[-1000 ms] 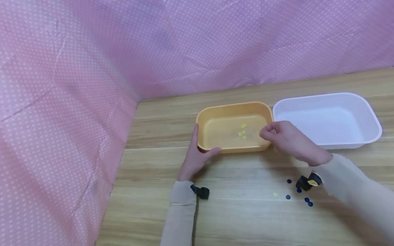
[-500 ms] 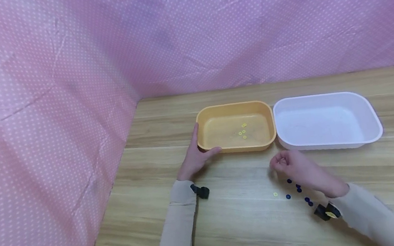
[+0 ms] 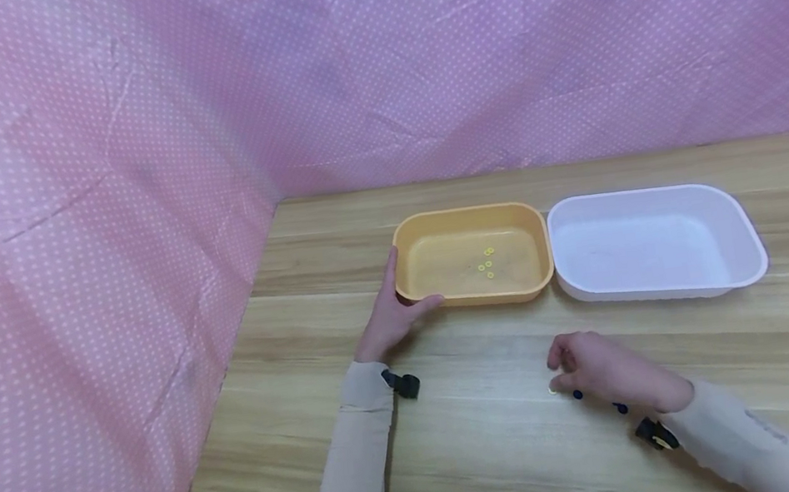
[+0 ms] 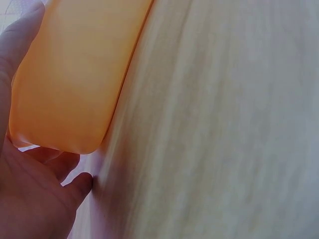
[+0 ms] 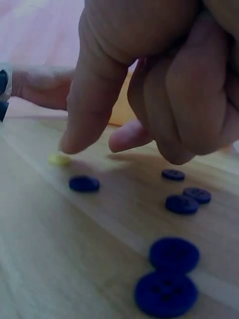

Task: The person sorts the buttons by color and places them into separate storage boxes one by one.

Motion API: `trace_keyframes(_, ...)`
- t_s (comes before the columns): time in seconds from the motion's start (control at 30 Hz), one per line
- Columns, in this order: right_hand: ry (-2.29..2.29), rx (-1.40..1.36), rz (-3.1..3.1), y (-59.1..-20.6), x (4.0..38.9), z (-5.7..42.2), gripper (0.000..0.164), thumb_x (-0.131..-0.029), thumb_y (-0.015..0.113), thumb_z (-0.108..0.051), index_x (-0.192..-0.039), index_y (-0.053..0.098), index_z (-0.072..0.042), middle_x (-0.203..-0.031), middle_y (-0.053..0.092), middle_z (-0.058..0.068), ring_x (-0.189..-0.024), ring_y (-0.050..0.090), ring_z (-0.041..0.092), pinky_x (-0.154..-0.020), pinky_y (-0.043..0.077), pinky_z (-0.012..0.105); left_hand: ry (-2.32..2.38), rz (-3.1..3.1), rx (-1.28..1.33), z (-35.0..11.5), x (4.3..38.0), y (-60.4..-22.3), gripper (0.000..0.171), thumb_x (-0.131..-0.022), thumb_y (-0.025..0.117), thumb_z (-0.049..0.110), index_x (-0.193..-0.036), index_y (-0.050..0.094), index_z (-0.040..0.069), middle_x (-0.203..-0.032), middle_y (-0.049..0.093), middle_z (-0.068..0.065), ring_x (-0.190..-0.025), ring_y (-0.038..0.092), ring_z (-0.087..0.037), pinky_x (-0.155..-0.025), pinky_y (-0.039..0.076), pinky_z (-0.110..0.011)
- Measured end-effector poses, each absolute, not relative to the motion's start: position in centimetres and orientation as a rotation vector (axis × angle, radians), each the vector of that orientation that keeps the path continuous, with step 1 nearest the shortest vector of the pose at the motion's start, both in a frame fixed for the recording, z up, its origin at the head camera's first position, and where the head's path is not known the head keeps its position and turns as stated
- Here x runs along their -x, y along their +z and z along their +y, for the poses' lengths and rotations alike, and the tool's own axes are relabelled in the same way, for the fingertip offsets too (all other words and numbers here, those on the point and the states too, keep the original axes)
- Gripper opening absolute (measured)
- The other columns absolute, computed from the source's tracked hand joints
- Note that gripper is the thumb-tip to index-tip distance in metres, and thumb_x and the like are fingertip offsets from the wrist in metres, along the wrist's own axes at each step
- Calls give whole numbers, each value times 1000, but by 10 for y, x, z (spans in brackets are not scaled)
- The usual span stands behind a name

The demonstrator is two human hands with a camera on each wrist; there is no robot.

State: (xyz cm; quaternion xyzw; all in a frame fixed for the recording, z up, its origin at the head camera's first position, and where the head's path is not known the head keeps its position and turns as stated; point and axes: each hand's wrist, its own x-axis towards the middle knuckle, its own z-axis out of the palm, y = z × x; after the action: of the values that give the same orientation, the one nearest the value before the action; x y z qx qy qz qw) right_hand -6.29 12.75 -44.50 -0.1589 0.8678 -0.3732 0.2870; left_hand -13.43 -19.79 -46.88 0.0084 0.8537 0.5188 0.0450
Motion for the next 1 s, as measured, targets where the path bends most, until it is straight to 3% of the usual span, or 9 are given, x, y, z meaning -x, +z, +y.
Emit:
trace_keyframes(0.27,-985,541,2359,-450,60,127,14,-84,74,-11,-81,60,-9,-68,52,-3,-59,46,12,-53,40,25,1591,2614,-25,-197,134,-471,125,-66,81,61,-157,2,32,-161,15,-3,-143,23,-21,-115,20,-44)
trace_keyframes(0.57,-929,629,2410,-447,55,122,17,-80,76,-9,-76,60,-12,-66,51,-6,-64,47,11,-61,42,26,1598,2607,-12,-197,133,-471,122,-65,81,62,-155,2,40,-161,16,-2,-142,24,-20,-115,20,-44)
trace_keyframes(1.0,-797,770,2498,-447,52,119,14,-82,66,-5,-72,60,-13,-66,53,-8,-61,48,7,-59,45,27,1584,2627,-8,-195,132,-473,125,-65,82,62,-157,3,33,-161,16,-2,-143,23,-20,-115,20,-45)
